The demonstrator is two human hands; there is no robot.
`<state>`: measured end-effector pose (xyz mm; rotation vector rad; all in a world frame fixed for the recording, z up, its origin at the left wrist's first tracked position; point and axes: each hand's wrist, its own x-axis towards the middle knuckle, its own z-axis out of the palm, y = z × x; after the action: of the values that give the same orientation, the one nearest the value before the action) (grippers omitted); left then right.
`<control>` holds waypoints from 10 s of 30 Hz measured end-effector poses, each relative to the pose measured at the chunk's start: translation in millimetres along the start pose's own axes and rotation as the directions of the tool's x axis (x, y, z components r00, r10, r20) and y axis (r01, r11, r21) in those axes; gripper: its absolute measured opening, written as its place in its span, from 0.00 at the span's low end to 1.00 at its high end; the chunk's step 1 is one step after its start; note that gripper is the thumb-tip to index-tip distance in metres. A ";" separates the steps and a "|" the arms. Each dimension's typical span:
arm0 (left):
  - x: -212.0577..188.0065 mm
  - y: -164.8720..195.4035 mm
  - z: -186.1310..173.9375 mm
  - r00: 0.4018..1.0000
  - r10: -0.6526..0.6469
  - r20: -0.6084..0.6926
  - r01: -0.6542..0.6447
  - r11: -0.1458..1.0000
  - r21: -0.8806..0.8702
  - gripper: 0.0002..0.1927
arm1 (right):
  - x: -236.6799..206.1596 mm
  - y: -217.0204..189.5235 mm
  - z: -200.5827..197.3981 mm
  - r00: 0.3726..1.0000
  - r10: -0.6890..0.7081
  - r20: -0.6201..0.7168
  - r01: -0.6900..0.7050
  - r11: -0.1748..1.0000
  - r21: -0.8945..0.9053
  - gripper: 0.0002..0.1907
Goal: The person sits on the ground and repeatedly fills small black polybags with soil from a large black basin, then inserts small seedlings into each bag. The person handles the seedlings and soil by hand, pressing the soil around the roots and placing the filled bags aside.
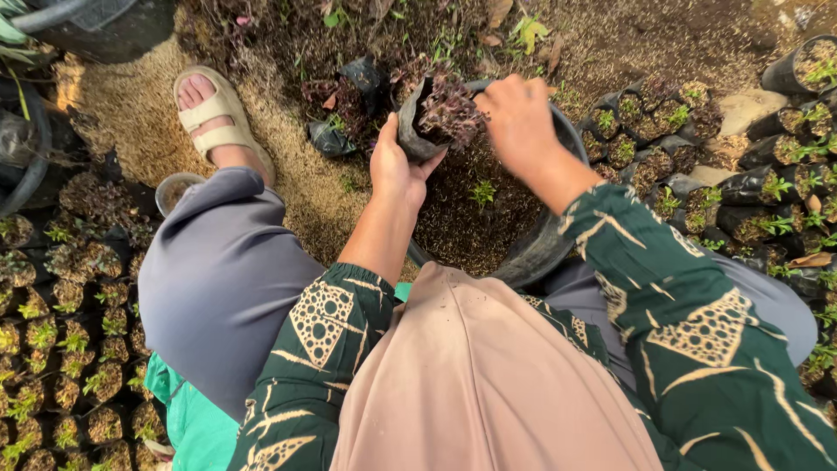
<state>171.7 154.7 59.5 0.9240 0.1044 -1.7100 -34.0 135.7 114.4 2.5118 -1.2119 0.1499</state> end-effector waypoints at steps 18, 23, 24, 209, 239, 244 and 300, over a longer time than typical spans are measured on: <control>1.9 -2.1 -8.5 0.999 -0.006 -0.042 0.006 1.000 0.017 0.26 | -84.9 -50.9 38.8 0.845 -0.163 0.510 0.181 0.983 0.014 0.07; 2.6 -5.6 -6.8 0.999 -0.021 -0.026 0.021 1.000 0.007 0.26 | -93.7 -131.0 54.9 0.921 -0.264 0.287 0.014 0.758 0.652 0.27; 1.1 -5.4 -5.7 1.000 -0.019 -0.021 0.019 1.000 0.008 0.26 | -97.8 -132.1 62.4 0.904 -0.262 0.339 -0.025 0.758 0.652 0.25; -40.3 -43.9 11.1 0.996 0.036 -0.079 -0.024 0.989 0.144 0.26 | -69.3 19.7 -90.5 0.877 0.390 0.279 -0.480 0.691 0.540 0.14; -51.4 -23.9 19.9 0.984 -0.009 -0.179 0.032 0.991 0.127 0.27 | -83.2 -16.7 102.3 0.042 0.684 0.729 -0.852 -0.356 0.383 0.38; -56.4 -19.4 18.1 0.988 -0.018 -0.154 0.043 0.986 0.160 0.25 | -47.8 -23.3 110.2 0.159 0.604 0.781 -0.744 -0.447 0.497 0.43; -47.4 -32.6 -7.4 0.990 -0.106 -0.095 0.122 0.977 0.175 0.27 | -80.0 -65.8 15.2 0.552 0.140 0.822 -0.637 0.707 0.307 0.26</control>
<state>150.6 207.4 71.5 1.1447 0.0604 -1.8079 -34.2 227.3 63.5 2.8096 -2.4527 -0.5981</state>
